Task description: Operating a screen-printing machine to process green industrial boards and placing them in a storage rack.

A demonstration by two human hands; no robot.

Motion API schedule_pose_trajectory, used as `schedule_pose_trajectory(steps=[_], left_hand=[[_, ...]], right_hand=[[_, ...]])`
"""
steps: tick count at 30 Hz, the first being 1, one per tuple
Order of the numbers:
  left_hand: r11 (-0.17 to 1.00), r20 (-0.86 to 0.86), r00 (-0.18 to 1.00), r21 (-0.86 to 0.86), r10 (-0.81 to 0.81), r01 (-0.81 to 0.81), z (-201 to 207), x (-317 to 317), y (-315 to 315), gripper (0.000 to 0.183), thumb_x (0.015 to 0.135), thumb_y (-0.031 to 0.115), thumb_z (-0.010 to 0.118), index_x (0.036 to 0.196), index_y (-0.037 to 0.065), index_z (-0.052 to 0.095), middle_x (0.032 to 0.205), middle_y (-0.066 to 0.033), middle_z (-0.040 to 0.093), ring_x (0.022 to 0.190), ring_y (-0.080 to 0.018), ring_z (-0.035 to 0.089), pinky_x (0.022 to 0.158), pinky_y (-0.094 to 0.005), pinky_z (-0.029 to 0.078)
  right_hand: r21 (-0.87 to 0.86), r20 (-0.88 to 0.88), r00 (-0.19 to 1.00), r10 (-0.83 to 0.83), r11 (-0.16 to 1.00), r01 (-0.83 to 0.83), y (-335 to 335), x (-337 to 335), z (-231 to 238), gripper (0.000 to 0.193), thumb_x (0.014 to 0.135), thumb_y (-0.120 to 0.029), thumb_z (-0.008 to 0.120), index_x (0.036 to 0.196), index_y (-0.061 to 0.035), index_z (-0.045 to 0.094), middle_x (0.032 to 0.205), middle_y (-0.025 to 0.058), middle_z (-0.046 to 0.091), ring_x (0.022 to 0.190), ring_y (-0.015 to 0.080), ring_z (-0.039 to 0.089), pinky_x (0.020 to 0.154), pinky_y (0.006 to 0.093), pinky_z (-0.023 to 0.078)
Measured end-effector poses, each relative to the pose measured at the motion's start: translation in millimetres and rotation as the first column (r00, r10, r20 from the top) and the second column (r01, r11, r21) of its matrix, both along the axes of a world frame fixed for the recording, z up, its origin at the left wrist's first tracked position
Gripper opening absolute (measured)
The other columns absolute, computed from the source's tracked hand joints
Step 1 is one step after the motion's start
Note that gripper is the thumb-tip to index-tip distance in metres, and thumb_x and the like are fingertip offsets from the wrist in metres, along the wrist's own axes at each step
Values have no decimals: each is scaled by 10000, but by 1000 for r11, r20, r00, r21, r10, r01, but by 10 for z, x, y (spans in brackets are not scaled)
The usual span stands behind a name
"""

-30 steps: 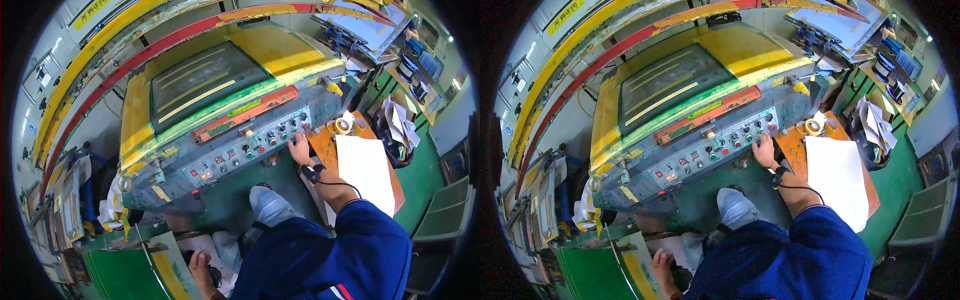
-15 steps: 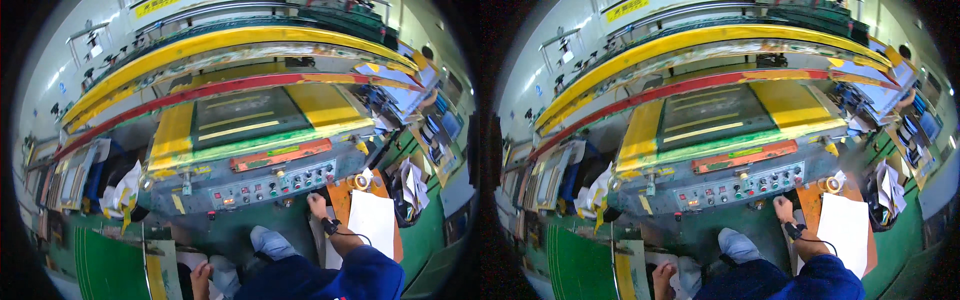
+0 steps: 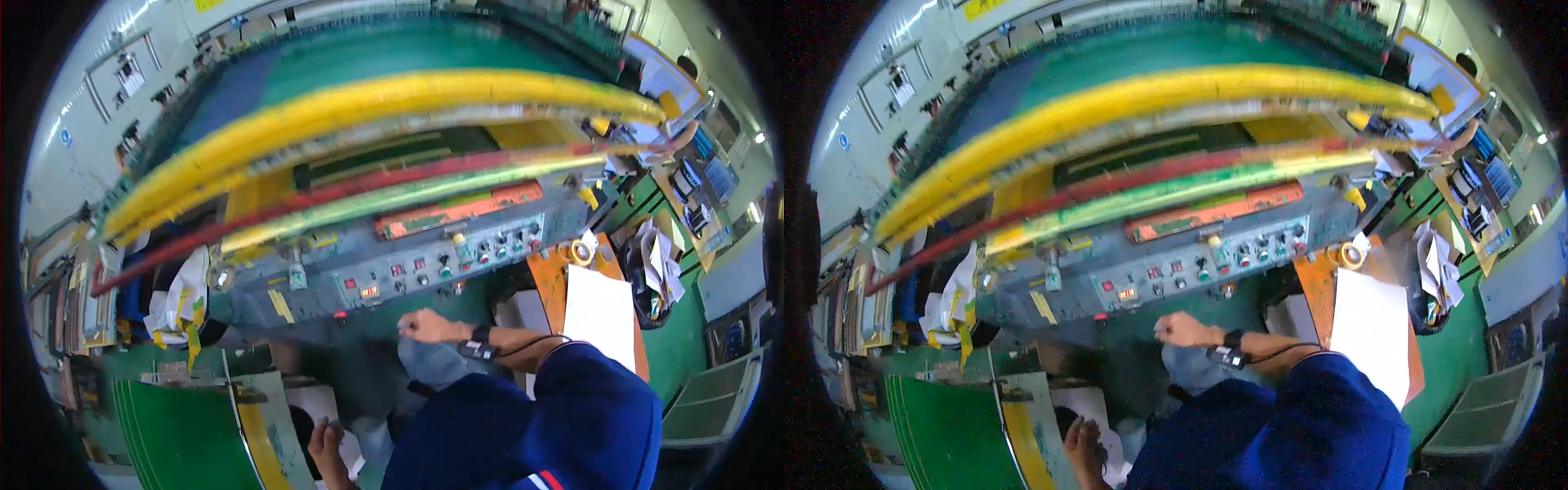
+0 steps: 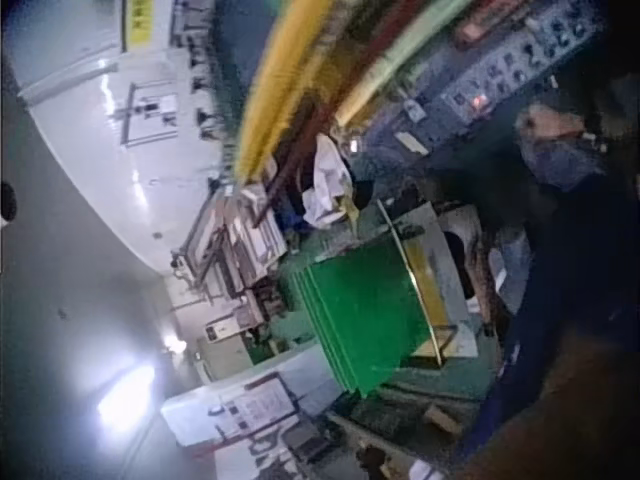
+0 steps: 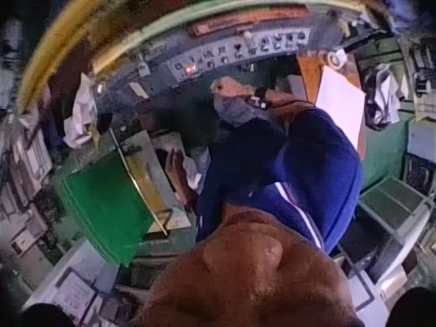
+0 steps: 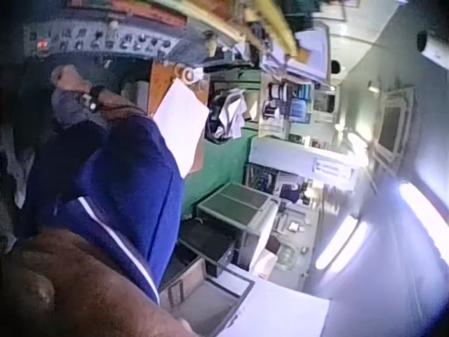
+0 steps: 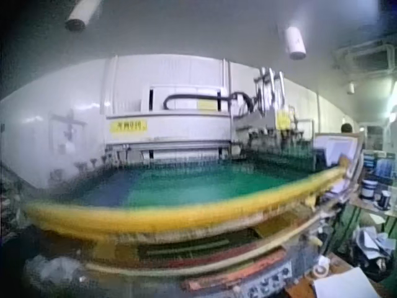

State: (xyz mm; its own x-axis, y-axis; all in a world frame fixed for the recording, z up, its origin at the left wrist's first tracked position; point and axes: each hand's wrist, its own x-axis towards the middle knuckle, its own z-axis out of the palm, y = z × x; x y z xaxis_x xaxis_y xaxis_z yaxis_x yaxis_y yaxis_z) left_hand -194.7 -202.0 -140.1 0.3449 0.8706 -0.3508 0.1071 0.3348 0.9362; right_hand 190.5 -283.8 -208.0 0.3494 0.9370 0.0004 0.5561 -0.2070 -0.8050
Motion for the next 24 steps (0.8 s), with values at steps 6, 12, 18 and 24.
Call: schedule_pose_trajectory(steps=[6,12,18,24], left_hand=[[987,-53,995,-127,90,-96,63,-830,-156,462,863,219,640,1204,-77,543,1016,-151,657,909,-213,628,837,-323,493],[943,41,946,-108,320,-314,280,-1698,-561,366,908,173,602,1195,-52,574,1039,-122,662,956,-183,614,869,-294,473],[686,-113,699,-138,706,-715,492,-3282,-1727,316,906,122,593,1166,-57,583,964,-83,672,839,-147,625,751,-278,498],[372,-258,369,-37,893,-927,466,-4256,-1645,393,893,146,588,1215,-77,556,935,-88,665,814,-149,621,708,-269,495]], right_hand=[[-26,16,960,280,960,-280,755,-894,543,241,842,-255,597,955,-53,667,897,180,659,828,365,638,734,430,515],[-46,-87,938,335,940,-339,1300,-1479,1220,231,859,-163,630,1028,-10,670,913,121,692,820,163,648,741,301,510],[146,-412,805,427,903,-404,2516,-2718,1920,199,941,-144,529,1035,-11,643,856,35,662,727,109,615,647,237,481],[80,-316,781,539,835,-544,3700,-3132,1351,283,923,-172,556,1129,13,618,964,101,676,843,163,637,741,277,497]])
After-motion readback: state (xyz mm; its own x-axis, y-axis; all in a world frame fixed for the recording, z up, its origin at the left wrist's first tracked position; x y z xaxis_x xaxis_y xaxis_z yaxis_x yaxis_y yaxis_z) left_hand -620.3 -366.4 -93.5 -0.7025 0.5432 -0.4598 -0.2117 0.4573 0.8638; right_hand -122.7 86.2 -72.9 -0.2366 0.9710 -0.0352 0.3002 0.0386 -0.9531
